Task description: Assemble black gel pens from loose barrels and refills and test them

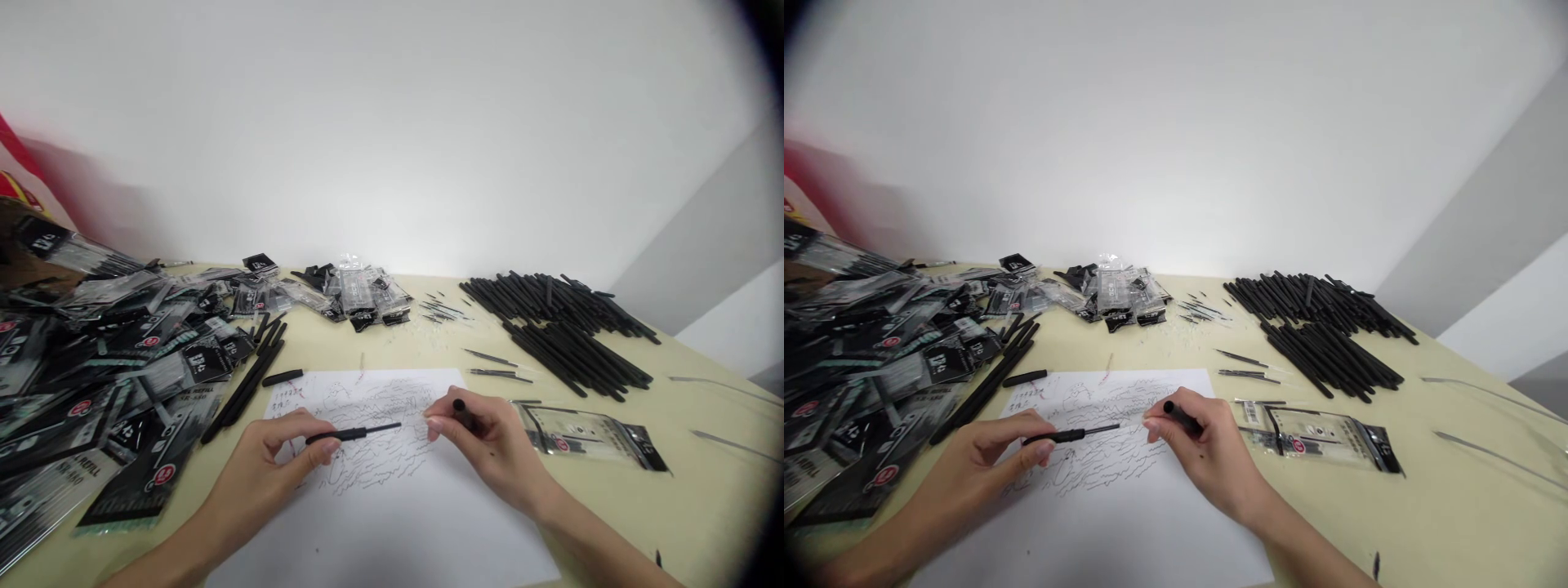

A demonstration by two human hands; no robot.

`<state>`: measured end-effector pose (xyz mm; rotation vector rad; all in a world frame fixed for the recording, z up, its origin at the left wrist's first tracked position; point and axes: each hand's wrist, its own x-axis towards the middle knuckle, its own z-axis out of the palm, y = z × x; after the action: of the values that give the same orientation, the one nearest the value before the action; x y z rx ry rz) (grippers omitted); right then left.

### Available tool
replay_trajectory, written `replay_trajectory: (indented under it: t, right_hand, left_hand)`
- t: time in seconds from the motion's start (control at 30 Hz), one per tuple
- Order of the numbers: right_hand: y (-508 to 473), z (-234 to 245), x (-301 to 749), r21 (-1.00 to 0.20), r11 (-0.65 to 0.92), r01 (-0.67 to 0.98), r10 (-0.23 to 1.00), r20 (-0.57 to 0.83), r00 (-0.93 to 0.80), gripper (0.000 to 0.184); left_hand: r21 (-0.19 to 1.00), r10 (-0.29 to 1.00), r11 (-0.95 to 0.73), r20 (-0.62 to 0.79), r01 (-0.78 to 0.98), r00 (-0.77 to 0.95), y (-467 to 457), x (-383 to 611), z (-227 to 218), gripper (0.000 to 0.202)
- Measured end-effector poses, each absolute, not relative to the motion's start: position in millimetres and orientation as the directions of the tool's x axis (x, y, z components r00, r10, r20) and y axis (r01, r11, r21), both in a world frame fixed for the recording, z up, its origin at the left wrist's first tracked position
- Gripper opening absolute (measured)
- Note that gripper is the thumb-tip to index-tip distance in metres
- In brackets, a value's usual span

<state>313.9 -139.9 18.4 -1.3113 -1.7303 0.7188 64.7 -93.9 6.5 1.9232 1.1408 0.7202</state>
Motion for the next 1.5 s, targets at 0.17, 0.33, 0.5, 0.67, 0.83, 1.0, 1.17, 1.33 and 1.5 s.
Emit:
replay_trajectory:
  t: [0.17,0.33,0.5,0.67,0.83,1.0,1.17,1.33,1.5]
  right_hand:
    - [-142.4,20.3,310.6,-0.799,0.324,0.506,0.944,0.307,-0.119,0.021]
    - [-142.0,17.4,308.9,-0.811,0.307,0.497,0.951,0.277,-0.134,0.022]
    - [-141.8,17.0,307.6,-0.836,0.290,0.466,0.957,0.248,-0.151,0.027]
    - [-142.1,16.4,307.9,-0.829,0.276,0.487,0.961,0.226,-0.160,0.033]
    - [-139.9,14.9,308.2,-0.822,0.246,0.514,0.969,0.193,-0.155,0.038]
    - [-138.3,17.5,309.1,-0.845,0.203,0.495,0.977,0.138,-0.165,0.026]
    - [-139.6,18.5,316.5,-0.859,0.227,0.458,0.973,0.180,-0.144,0.026]
    - [-136.1,15.1,327.6,-0.684,0.307,0.662,0.948,0.283,-0.147,0.020]
    - [-131.2,11.0,330.9,-0.502,0.475,0.723,0.875,0.360,-0.324,0.018]
  left_hand:
    - [0.830,0.885,-0.337,0.118,0.445,0.451,-94.2,66.4,5.9,0.020]
    - [0.829,0.866,-0.373,0.149,0.418,0.477,-95.0,66.0,5.6,0.018]
    - [0.830,0.863,-0.389,0.175,0.400,0.475,-95.4,65.0,4.6,0.017]
    - [0.827,0.859,-0.406,0.200,0.389,0.472,-95.3,64.7,6.1,0.014]
    - [0.821,0.877,-0.371,0.157,0.433,0.453,-94.0,64.9,6.2,0.018]
    - [0.810,0.912,-0.310,0.105,0.498,0.396,-94.0,65.3,6.7,0.021]
    - [0.796,0.919,-0.315,0.120,0.517,0.376,-93.6,64.3,9.2,0.022]
    - [0.789,0.945,-0.269,0.106,0.553,0.308,-92.3,60.9,7.7,0.024]
    - [0.773,0.963,-0.236,0.103,0.589,0.251,-89.9,59.1,4.5,0.026]
